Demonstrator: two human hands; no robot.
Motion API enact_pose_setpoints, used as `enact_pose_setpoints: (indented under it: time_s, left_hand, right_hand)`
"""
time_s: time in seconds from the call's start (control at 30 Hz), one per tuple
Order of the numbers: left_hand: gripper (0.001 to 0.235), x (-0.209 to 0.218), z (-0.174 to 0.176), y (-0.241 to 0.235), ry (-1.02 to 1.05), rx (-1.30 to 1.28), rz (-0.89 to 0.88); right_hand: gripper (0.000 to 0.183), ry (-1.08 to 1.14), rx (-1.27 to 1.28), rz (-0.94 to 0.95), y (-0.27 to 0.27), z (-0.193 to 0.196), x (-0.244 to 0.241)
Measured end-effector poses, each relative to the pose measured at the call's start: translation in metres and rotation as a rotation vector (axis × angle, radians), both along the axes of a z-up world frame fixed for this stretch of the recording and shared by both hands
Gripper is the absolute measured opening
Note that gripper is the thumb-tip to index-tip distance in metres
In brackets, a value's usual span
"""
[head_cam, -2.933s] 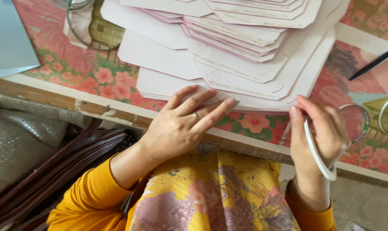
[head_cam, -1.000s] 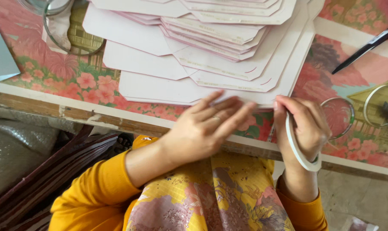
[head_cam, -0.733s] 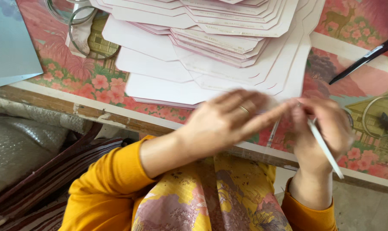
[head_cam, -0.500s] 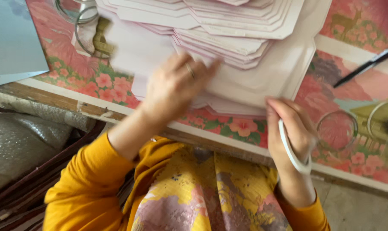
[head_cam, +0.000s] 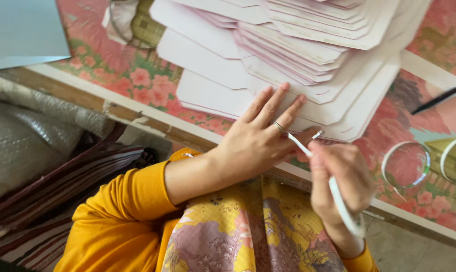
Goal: The person sits at a table and repeatedly applies strips of white tape to the edges of a stack of pink paper cutouts. They use their hands to smooth the tape down and tear it from the roll, working through the stack one piece at a time.
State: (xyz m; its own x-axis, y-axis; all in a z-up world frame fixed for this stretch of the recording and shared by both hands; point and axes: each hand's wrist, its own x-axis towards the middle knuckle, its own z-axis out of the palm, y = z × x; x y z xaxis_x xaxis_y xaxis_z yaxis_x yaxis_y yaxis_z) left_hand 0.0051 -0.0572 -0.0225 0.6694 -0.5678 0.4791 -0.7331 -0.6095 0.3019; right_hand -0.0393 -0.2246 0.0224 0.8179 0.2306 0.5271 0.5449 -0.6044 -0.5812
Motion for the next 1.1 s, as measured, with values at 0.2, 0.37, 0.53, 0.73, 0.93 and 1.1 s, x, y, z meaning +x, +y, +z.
enact_pose_setpoints:
  time_s: [0.2,0.37,0.53,0.73,0.93,1.1]
  left_hand:
    - [0.030,-0.012,0.015,0.062,0.074,-0.178,-0.077]
    - [0.041,-0.011,0.017,0.058,0.038,0.085,-0.069]
    - [0.038,-0.009,0.019,0.049,0.056,0.008,-0.056]
    - [0.045,-0.006,0.015,-0.007,0.116,-0.143,-0.191]
    - [0.047,0.008,0.020,-0.034,-0.090,-0.165,-0.216]
    - [0.032,0.027,0.044,0.010,-0.271,0.012,0.038]
  right_hand:
    - [0.015,0.172,-0.082,-0.057,0.016,0.000,0.019]
    - [0.015,0.104,-0.193,-0.056,0.009,0.004,0.020]
    - [0.009,0.022,-0.276,-0.305,-0.043,-0.017,0.004]
    - [0.007,-0.005,-0.229,-0.295,-0.043,-0.017,0.009]
    - [0.010,0.010,-0.259,-0.217,-0.051,-0.004,0.013]
    - [0.008,-0.281,-0.103,-0.389,-0.044,-0.024,0.010]
